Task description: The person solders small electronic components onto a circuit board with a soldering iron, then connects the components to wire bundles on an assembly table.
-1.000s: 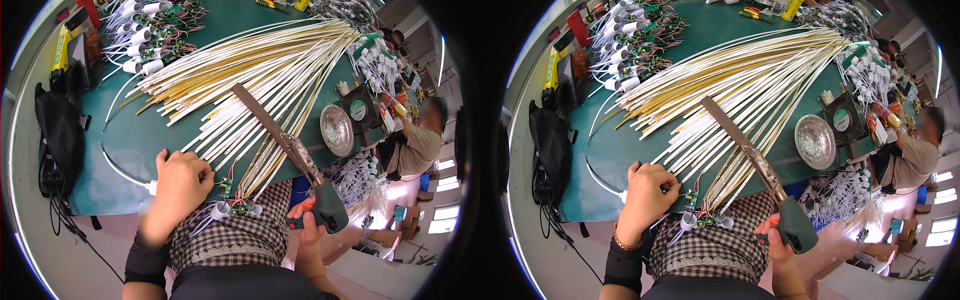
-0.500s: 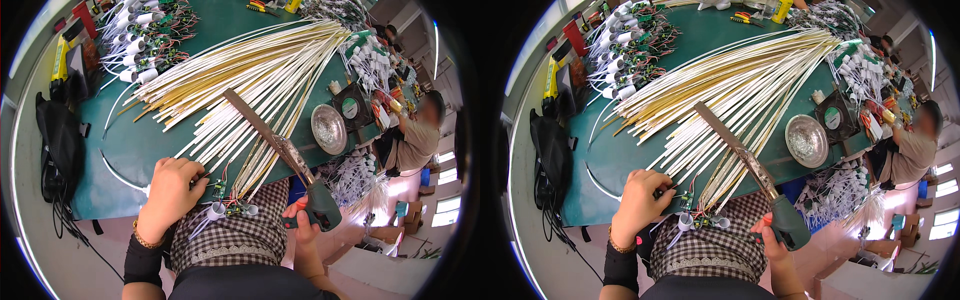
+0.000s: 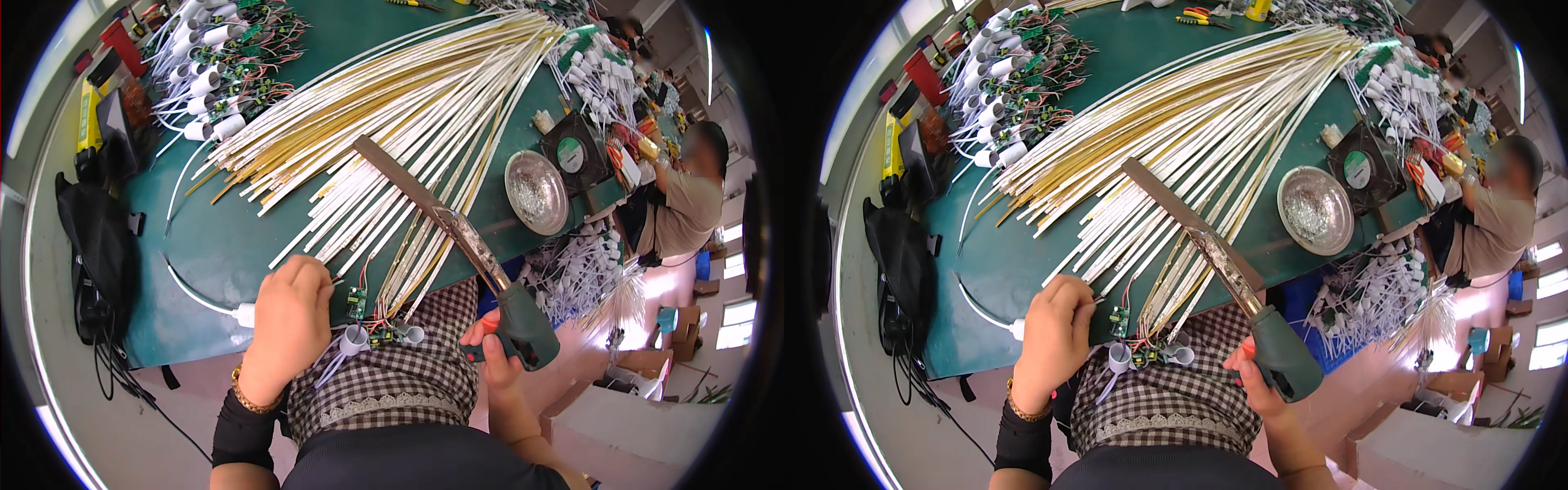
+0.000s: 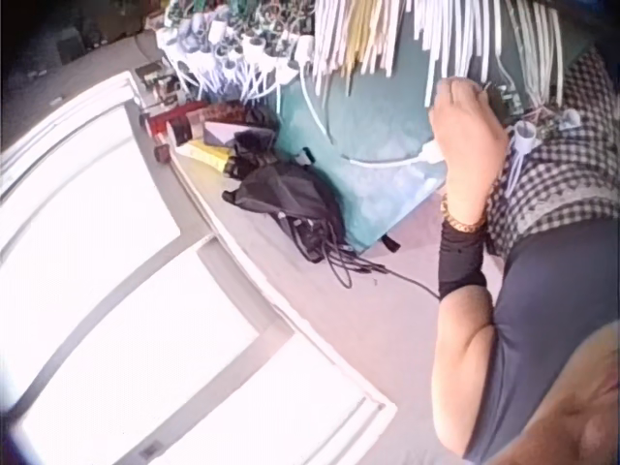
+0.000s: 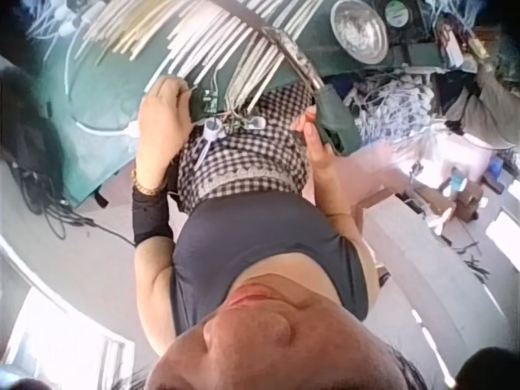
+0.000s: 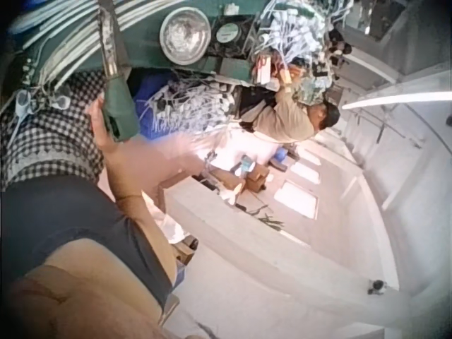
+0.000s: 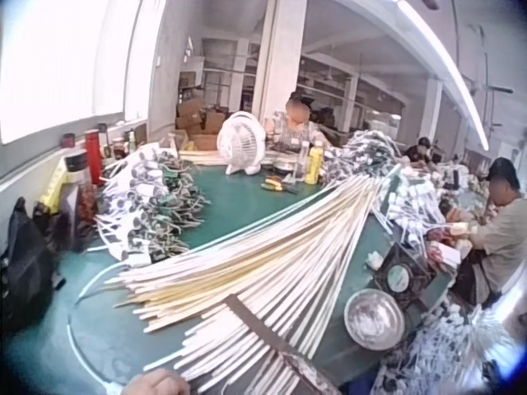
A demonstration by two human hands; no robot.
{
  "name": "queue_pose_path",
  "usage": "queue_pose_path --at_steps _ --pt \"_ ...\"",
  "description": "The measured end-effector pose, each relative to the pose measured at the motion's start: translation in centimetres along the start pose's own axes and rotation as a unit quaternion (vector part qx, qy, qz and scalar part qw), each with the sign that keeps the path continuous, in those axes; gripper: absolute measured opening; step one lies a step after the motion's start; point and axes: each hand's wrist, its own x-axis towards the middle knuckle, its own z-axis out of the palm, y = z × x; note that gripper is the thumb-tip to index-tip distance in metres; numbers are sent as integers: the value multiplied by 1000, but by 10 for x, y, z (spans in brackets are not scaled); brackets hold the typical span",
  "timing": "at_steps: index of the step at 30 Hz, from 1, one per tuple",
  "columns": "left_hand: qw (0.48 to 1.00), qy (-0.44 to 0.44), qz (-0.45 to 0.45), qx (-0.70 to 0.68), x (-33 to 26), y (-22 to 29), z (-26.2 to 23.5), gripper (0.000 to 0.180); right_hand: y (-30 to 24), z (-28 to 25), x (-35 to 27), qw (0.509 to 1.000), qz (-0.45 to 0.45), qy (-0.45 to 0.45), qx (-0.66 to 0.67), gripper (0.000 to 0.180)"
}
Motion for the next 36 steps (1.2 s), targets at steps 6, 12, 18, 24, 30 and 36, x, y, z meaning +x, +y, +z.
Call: queue_pose_path --at_steps 6,12,18,24,30,36 --pt "988 -27 -93 121 6 8 8 11 0 -6 1 998 31 -34 -38 33" --pt "986 -5 -54 157 2 6 17 10 6 -5 -4 999 33 -32 -10 35" --pt "988 -5 -62 139 2 7 16 11 5 -7 -8 997 66 -42 -20 35" --pt "987 -11 -62 150 3 7 17 11 4 -11 -2 989 59 -127 -56 31" --pt "986 -2 -64 156 6 8 18 10 -5 -1 2 974 56 -185 -120 31" --pt "983 -26 -82 163 7 9 17 11 -10 6 9 957 81 -218 -171 26"
